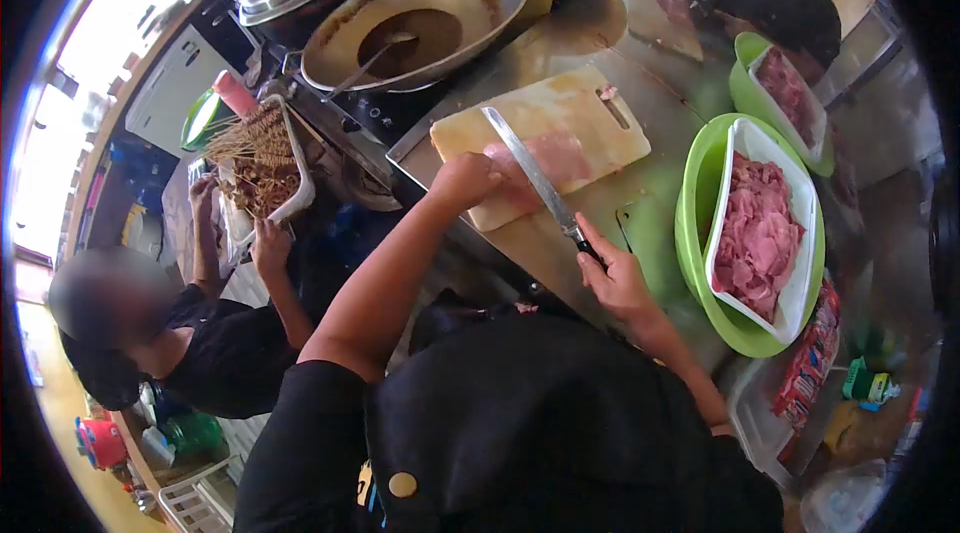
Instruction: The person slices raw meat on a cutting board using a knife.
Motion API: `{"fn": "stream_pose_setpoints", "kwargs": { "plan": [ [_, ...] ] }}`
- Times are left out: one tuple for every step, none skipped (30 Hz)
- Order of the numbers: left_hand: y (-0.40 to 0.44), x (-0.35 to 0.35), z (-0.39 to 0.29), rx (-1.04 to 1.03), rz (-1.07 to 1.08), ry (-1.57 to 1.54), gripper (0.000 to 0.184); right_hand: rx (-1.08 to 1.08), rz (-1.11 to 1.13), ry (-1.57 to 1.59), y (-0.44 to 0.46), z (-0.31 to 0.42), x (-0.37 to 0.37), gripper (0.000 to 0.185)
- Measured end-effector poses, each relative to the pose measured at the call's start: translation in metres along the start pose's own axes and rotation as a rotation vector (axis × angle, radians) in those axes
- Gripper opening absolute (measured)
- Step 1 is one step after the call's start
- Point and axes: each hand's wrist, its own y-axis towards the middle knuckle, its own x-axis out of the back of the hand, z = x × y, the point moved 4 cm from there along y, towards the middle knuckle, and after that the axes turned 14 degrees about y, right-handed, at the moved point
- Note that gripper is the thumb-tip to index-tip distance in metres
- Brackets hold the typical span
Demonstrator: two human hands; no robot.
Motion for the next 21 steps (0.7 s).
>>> {"fn": "stream_pose_setpoints", "kwargs": {
  "plan": [
    [0.005, -0.002, 0.003, 0.029, -0.004, -0.014, 0.036, 0.013, -0.026, -0.003, 0.003, -0.004, 0.002, 0.054],
    [0.014, -0.002, 0.002, -0.078, -0.024, 0.167, 0.035, 0.022, -0.050, -0.006, 0.006, -0.011, 0.004, 0.053],
    [0.023, 0.002, 0.000, -0.181, -0.043, 0.345, 0.034, 0.029, -0.071, -0.012, 0.007, -0.013, 0.006, 0.053],
    [0.028, 0.004, -0.001, -0.282, -0.062, 0.524, 0.034, 0.007, -0.082, -0.001, 0.008, -0.014, 0.008, 0.053],
    [0.034, 0.009, 0.008, -0.099, -0.071, 0.390, 0.032, -0.013, -0.093, 0.010, 0.008, -0.014, 0.009, 0.053],
    [0.034, 0.027, 0.007, 0.080, -0.083, 0.252, 0.031, -0.033, -0.106, 0.019, 0.009, -0.014, 0.010, 0.053],
    [0.036, 0.039, 0.009, 0.252, -0.096, 0.111, 0.030, 0.037, -0.093, -0.024, 0.009, -0.014, 0.009, 0.053],
    [0.041, 0.043, 0.015, 0.232, -0.062, 0.079, 0.030, 0.108, -0.085, -0.069, 0.010, -0.016, 0.009, 0.053],
    [0.042, 0.044, 0.018, 0.163, -0.166, 0.087, 0.030, 0.119, -0.072, -0.069, 0.010, -0.014, 0.008, 0.053],
    [0.039, 0.040, 0.022, 0.093, -0.265, 0.098, 0.030, 0.130, -0.060, -0.070, 0.011, -0.010, 0.006, 0.054],
    [0.036, 0.035, 0.025, 0.025, -0.359, 0.113, 0.032, 0.081, -0.039, -0.017, 0.011, -0.007, 0.001, 0.054],
    [0.033, 0.034, 0.026, 0.183, -0.181, -0.001, 0.038, 0.031, -0.017, 0.039, 0.012, -0.006, -0.004, 0.054],
    [0.033, 0.028, 0.031, 0.212, -0.179, -0.084, 0.039, 0.039, -0.013, 0.060, 0.015, -0.007, -0.008, 0.054],
    [0.032, 0.016, 0.037, 0.244, -0.173, -0.168, 0.040, 0.043, -0.009, 0.082, 0.020, -0.008, -0.011, 0.053],
    [0.027, 0.016, 0.035, 0.275, -0.170, -0.255, 0.041, 0.048, -0.005, 0.099, 0.024, -0.008, -0.012, 0.053],
    [0.022, 0.016, 0.033, 0.284, -0.150, -0.234, 0.041, 0.039, 0.006, 0.083, 0.027, -0.006, -0.012, 0.053],
    [0.017, 0.016, 0.031, 0.293, -0.131, -0.213, 0.040, 0.031, 0.019, 0.066, 0.031, -0.003, -0.012, 0.053],
    [0.015, 0.021, 0.028, 0.301, -0.121, -0.191, 0.040, 0.032, 0.033, 0.047, 0.036, 0.000, -0.011, 0.053],
    [0.018, 0.020, 0.029, 0.287, -0.152, -0.162, 0.039, 0.052, 0.031, 0.003, 0.042, 0.002, -0.010, 0.052],
    [0.019, 0.015, 0.031, 0.275, -0.180, -0.132, 0.038, 0.068, 0.029, -0.039, 0.045, 0.003, -0.011, 0.052],
    [0.016, 0.022, 0.027, 0.264, -0.208, -0.103, 0.038, 0.085, 0.028, -0.081, 0.048, 0.003, -0.012, 0.051]
  ]
}}
